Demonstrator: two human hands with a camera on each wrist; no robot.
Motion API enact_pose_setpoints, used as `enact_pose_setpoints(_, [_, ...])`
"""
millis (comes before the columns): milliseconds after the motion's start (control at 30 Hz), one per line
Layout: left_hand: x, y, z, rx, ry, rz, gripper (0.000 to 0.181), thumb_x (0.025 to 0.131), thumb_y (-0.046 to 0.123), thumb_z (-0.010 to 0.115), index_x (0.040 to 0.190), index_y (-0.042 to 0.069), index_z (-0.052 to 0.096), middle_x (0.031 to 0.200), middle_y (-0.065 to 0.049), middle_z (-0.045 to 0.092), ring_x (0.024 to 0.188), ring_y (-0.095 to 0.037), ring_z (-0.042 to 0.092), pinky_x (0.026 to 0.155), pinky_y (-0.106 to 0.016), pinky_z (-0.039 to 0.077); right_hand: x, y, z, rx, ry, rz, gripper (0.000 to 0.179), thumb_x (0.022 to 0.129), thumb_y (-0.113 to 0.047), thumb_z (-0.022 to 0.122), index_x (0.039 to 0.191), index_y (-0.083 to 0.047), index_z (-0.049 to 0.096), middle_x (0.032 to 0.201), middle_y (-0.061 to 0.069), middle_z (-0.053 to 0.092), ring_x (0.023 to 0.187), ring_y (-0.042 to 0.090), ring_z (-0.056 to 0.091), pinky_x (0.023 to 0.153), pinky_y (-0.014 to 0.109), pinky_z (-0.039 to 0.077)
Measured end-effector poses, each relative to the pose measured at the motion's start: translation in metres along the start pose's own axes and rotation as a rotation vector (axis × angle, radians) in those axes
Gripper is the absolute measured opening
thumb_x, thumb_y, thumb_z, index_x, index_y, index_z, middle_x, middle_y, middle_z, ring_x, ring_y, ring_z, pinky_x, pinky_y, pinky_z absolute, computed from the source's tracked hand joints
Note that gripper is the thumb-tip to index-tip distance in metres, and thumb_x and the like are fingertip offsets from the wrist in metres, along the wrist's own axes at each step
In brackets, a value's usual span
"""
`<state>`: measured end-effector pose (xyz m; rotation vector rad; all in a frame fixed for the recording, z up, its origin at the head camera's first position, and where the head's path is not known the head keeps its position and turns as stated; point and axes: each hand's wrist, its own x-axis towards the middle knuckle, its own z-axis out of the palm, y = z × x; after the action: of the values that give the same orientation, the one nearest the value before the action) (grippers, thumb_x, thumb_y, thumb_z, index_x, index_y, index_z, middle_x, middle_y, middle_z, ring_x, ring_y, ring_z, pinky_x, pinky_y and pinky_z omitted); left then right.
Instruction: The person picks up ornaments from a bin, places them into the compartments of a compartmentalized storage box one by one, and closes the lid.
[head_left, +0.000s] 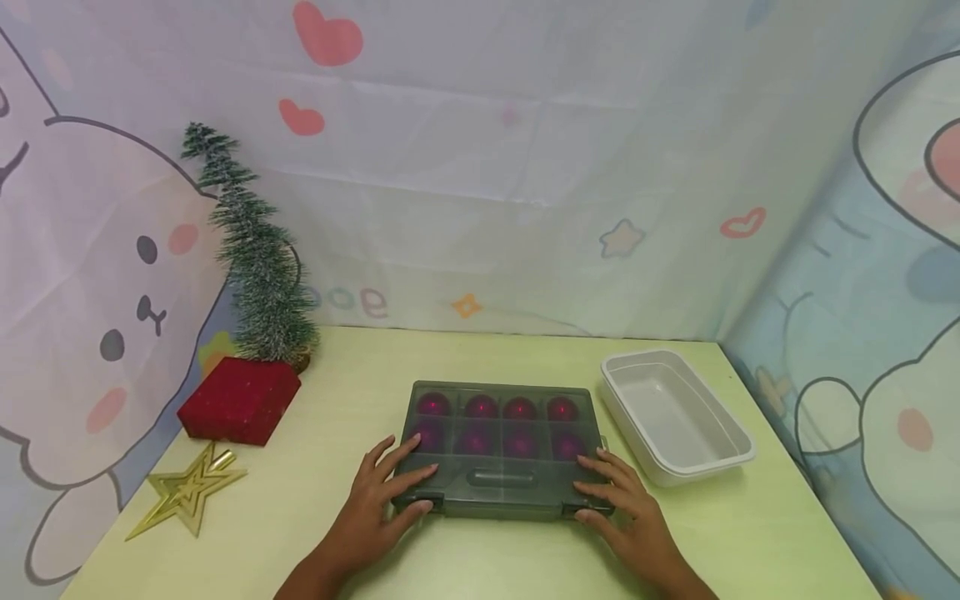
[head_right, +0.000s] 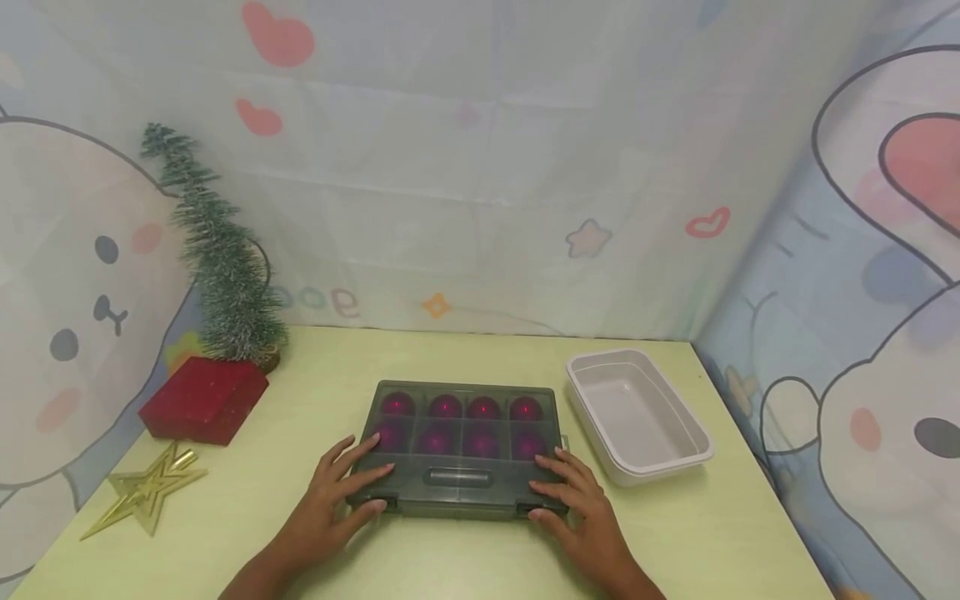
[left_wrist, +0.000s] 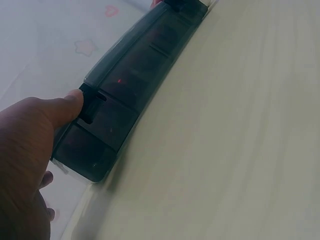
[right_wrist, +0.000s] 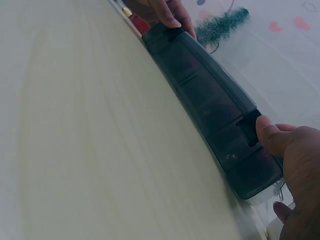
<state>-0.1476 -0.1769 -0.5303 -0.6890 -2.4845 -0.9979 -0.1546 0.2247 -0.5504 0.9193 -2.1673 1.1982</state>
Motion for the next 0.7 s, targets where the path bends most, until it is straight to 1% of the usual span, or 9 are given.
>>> enact_pose_setpoints(67, [0.0006,-0.0004,0.0,0.001,-0.001,-0.001,0.046,0.096,0.022,0.084,0.142,0.025,0.076,0.167,-0.013,0.054,0.152,-0.057,0.037,0.11,-0.085,0.038,0.0004,0.0007,-0.0002,-0.006,0.004,-0.001,0.051,0.077,0.009,0.09,0.125,-0.005,0.079,0.15,0.018,0.067,0.161,0.013,0.041,0.128,0.012,0.028])
enact_pose_setpoints(200, [0.0021,-0.0028,-0.0002,0.006,-0.007,0.001,0.047,0.096,0.022,0.084,0.142,0.024,0.076,0.168,-0.014,0.053,0.153,-0.058,0.037,0.111,-0.084,0.037,0.0012,0.0027,-0.0006,-0.021,0.008,0.031,0.05,0.077,0.007,0.091,0.124,-0.007,0.08,0.148,0.02,0.067,0.162,0.01,0.04,0.129,0.013,0.029])
enact_pose_setpoints(267, [0.0028,-0.0041,-0.0003,0.015,-0.007,0.006,0.047,0.096,0.022,0.084,0.142,0.024,0.076,0.168,-0.015,0.053,0.153,-0.058,0.037,0.112,-0.084,0.037,0.0032,0.0032,-0.0003,-0.03,0.019,0.015,0.05,0.076,0.008,0.091,0.123,-0.006,0.08,0.147,0.021,0.068,0.161,0.011,0.041,0.129,0.014,0.031])
enact_pose_setpoints(433, [0.0032,-0.0063,-0.0002,0.025,-0.004,0.01,0.048,0.094,0.022,0.085,0.142,0.023,0.076,0.168,-0.015,0.053,0.153,-0.058,0.038,0.112,-0.084,0.038,0.0066,0.003,-0.0001,-0.021,0.03,-0.026,0.052,0.073,0.01,0.091,0.122,-0.002,0.08,0.149,0.017,0.068,0.161,0.012,0.042,0.128,0.014,0.031])
enact_pose_setpoints(567, [0.0032,-0.0065,0.0003,0.033,-0.009,0.002,0.055,0.096,0.024,0.084,0.148,0.02,0.071,0.17,-0.016,0.049,0.155,-0.059,0.036,0.113,-0.084,0.037,0.0057,0.0024,-0.0014,-0.024,0.028,0.006,0.052,0.073,0.009,0.092,0.122,-0.004,0.08,0.15,0.015,0.068,0.161,0.01,0.042,0.128,0.014,0.032])
enact_pose_setpoints(700, [0.0003,-0.006,0.0005,0.053,-0.019,-0.022,0.061,0.097,0.029,0.083,0.154,0.017,0.065,0.173,-0.016,0.045,0.156,-0.061,0.034,0.114,-0.084,0.035,0.0027,0.0047,-0.0008,-0.023,0.032,-0.012,0.054,0.071,0.01,0.092,0.122,-0.003,0.081,0.151,0.014,0.068,0.161,0.01,0.042,0.127,0.013,0.032])
